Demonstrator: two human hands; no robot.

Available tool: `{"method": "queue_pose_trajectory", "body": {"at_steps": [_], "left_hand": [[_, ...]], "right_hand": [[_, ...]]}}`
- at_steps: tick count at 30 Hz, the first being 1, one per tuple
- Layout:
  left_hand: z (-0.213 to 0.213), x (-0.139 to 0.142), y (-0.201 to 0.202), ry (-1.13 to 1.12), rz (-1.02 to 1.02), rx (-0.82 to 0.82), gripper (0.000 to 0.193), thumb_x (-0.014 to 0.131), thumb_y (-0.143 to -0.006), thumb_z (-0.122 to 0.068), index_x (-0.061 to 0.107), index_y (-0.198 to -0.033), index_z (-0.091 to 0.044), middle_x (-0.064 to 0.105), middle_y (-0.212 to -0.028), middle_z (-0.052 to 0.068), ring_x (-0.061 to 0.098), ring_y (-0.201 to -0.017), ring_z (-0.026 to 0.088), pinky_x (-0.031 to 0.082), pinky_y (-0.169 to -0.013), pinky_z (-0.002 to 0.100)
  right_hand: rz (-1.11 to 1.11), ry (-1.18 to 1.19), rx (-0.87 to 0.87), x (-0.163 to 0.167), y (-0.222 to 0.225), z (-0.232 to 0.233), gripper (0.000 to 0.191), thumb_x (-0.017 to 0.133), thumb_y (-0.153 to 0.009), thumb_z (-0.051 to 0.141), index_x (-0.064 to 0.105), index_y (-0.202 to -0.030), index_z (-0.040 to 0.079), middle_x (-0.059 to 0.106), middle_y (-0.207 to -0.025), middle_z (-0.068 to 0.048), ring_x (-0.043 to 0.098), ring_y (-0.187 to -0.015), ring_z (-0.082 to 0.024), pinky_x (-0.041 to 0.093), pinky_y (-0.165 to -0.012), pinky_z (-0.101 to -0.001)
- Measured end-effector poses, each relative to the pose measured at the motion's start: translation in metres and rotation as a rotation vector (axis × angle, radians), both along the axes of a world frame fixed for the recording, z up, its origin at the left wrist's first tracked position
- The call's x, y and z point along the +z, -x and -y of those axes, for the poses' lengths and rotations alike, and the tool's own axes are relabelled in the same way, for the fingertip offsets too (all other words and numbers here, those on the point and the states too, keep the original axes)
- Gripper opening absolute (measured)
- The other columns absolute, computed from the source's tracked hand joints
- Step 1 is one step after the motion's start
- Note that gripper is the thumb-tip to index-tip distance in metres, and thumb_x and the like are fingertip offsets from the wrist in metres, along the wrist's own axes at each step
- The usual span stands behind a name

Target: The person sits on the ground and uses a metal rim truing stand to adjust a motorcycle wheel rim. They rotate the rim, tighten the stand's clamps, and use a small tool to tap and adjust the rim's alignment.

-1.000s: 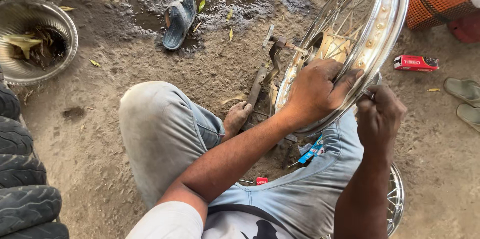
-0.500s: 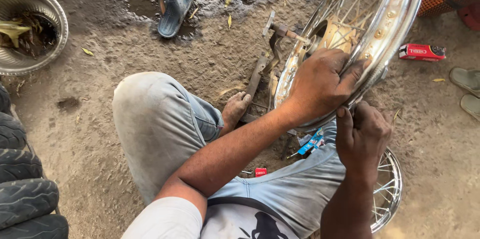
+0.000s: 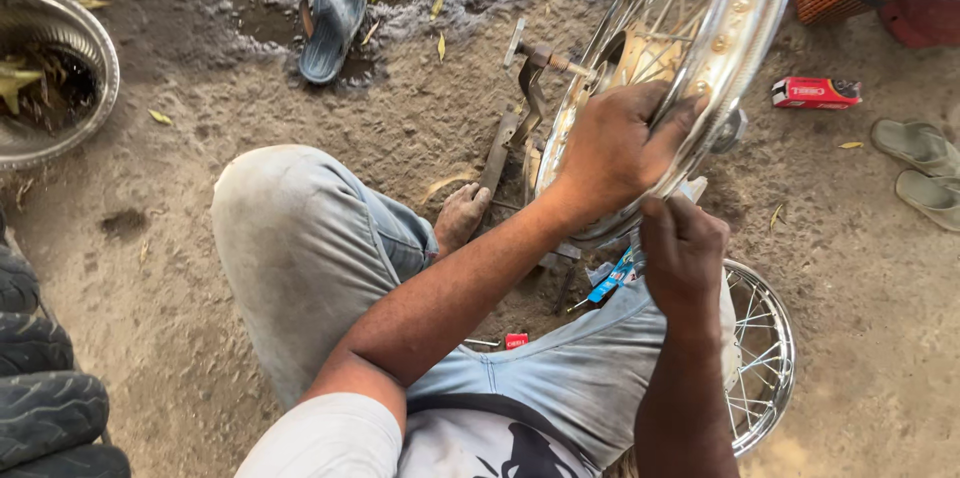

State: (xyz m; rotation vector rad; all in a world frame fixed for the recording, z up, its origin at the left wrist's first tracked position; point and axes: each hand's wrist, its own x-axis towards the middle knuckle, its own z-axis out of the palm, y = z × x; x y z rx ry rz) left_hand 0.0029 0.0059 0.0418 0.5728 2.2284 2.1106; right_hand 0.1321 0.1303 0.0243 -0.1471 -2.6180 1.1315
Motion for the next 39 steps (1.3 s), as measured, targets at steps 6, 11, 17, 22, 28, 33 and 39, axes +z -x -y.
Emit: {"method": "queue_pose_trajectory", "body": {"at_steps": [6, 11, 17, 22, 28, 33, 39], "left_hand": [[0.006, -0.003, -0.002, 0.073, -0.149, 0.061, 0.036, 0.069, -0.093, -0.040, 0.075, -0.084, -0.006, 0.070, -0.083, 0.016, 0.065, -0.085, 0.034, 0.050, -0.078, 0.046], [0.004, -0.005, -0.005, 0.207, -0.086, 0.071, 0.040, 0.069, -0.092, -0.041, 0.073, -0.086, -0.001, 0.071, -0.091, 0.017, 0.063, -0.095, 0.036, 0.049, -0.086, 0.045], [-0.002, -0.012, 0.001, 0.007, -0.116, -0.018, 0.037, 0.065, -0.096, -0.041, 0.075, -0.091, -0.005, 0.073, -0.094, 0.016, 0.064, -0.097, 0.035, 0.050, -0.089, 0.045], [-0.001, -0.016, 0.004, 0.006, -0.099, -0.008, 0.038, 0.066, -0.093, -0.043, 0.076, -0.089, -0.007, 0.072, -0.089, 0.016, 0.066, -0.093, 0.034, 0.050, -0.085, 0.044], [-0.005, -0.016, 0.000, -0.004, -0.109, 0.035, 0.035, 0.066, -0.094, -0.040, 0.075, -0.089, -0.007, 0.071, -0.090, 0.014, 0.065, -0.094, 0.034, 0.049, -0.086, 0.044], [-0.005, -0.015, 0.000, -0.001, -0.129, 0.005, 0.032, 0.067, -0.095, -0.036, 0.072, -0.088, -0.006, 0.070, -0.088, 0.013, 0.065, -0.092, 0.033, 0.049, -0.085, 0.044], [-0.001, -0.013, 0.001, -0.059, -0.188, 0.086, 0.030, 0.068, -0.093, -0.035, 0.071, -0.087, -0.006, 0.068, -0.087, 0.013, 0.064, -0.092, 0.034, 0.050, -0.085, 0.044]], "right_hand": [[-0.067, 0.644, -0.127, -0.050, 0.012, -0.022, 0.032, 0.055, -0.109, 0.021, 0.064, -0.084, 0.002, 0.060, -0.068, -0.004, 0.054, -0.057, -0.011, 0.040, -0.055, -0.0266], [-0.200, 0.684, -0.185, -0.059, 0.027, -0.041, 0.035, 0.063, -0.111, 0.019, 0.056, -0.080, 0.003, 0.050, -0.068, -0.002, 0.051, -0.057, -0.012, 0.041, -0.054, -0.0291], [-0.542, -0.392, 0.096, -0.009, 0.113, -0.055, 0.036, 0.054, -0.108, 0.030, 0.064, -0.102, -0.005, 0.058, -0.087, -0.015, 0.062, -0.073, -0.027, 0.042, -0.062, -0.0406], [-0.496, 0.024, -0.069, -0.007, 0.110, -0.035, 0.044, 0.055, -0.117, 0.035, 0.067, -0.098, -0.002, 0.063, -0.084, -0.009, 0.061, -0.076, -0.017, 0.046, -0.063, -0.0332], [-0.447, 0.409, -0.184, -0.037, 0.083, -0.036, 0.044, 0.052, -0.120, 0.033, 0.067, -0.101, -0.003, 0.067, -0.089, -0.005, 0.061, -0.079, -0.012, 0.048, -0.071, -0.0316], [-0.604, -0.293, 0.044, -0.024, 0.138, -0.078, 0.042, 0.053, -0.116, 0.034, 0.066, -0.104, -0.004, 0.064, -0.087, -0.006, 0.061, -0.078, -0.010, 0.045, -0.065, -0.0297], [-0.545, -0.290, 0.146, -0.019, 0.105, -0.068, 0.039, 0.065, -0.116, 0.032, 0.065, -0.108, -0.006, 0.060, -0.091, -0.012, 0.058, -0.078, -0.012, 0.040, -0.069, -0.0327]]}}
